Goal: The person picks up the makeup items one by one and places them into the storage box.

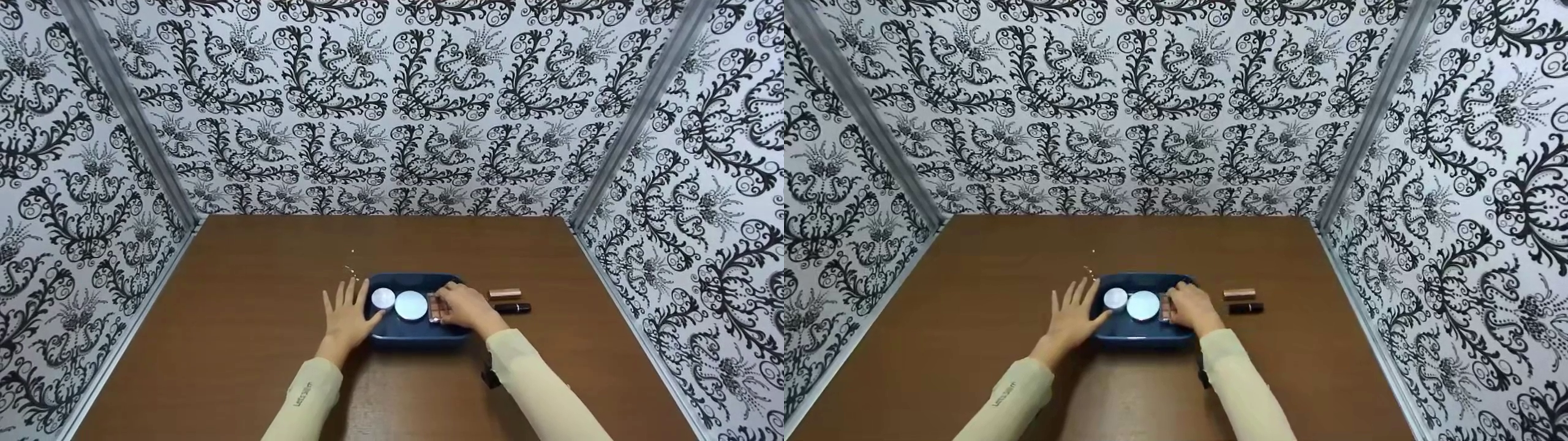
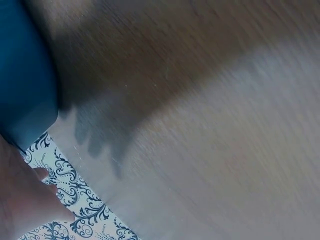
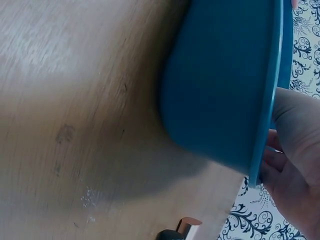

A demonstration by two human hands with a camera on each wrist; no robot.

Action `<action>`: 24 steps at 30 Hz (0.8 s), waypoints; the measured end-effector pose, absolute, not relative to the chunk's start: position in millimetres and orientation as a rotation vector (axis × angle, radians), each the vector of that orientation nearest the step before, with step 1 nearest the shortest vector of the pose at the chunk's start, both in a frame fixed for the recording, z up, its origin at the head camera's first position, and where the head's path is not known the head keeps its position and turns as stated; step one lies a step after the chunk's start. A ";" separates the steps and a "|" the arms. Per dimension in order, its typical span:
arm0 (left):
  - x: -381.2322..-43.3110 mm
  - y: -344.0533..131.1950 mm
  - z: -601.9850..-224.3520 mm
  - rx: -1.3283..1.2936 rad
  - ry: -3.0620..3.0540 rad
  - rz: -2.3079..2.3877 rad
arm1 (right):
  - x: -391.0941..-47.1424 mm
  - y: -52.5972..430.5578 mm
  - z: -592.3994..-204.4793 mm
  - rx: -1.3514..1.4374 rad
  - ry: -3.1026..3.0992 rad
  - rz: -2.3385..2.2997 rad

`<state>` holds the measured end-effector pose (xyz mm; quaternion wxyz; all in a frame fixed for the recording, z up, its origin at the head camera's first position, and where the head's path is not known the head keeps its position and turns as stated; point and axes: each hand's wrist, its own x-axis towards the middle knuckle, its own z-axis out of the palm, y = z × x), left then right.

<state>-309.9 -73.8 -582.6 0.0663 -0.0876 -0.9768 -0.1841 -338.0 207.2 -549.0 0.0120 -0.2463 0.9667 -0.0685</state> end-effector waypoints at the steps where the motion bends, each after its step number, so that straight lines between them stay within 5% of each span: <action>1: -309.9 -73.5 -582.8 -0.261 -2.949 -0.558 | -338.3 206.6 -549.7 -0.766 3.008 -0.210; 24: -308.3 -73.4 -581.1 -0.242 -2.976 -0.540 | -345.1 196.2 -560.0 -0.645 2.958 -0.107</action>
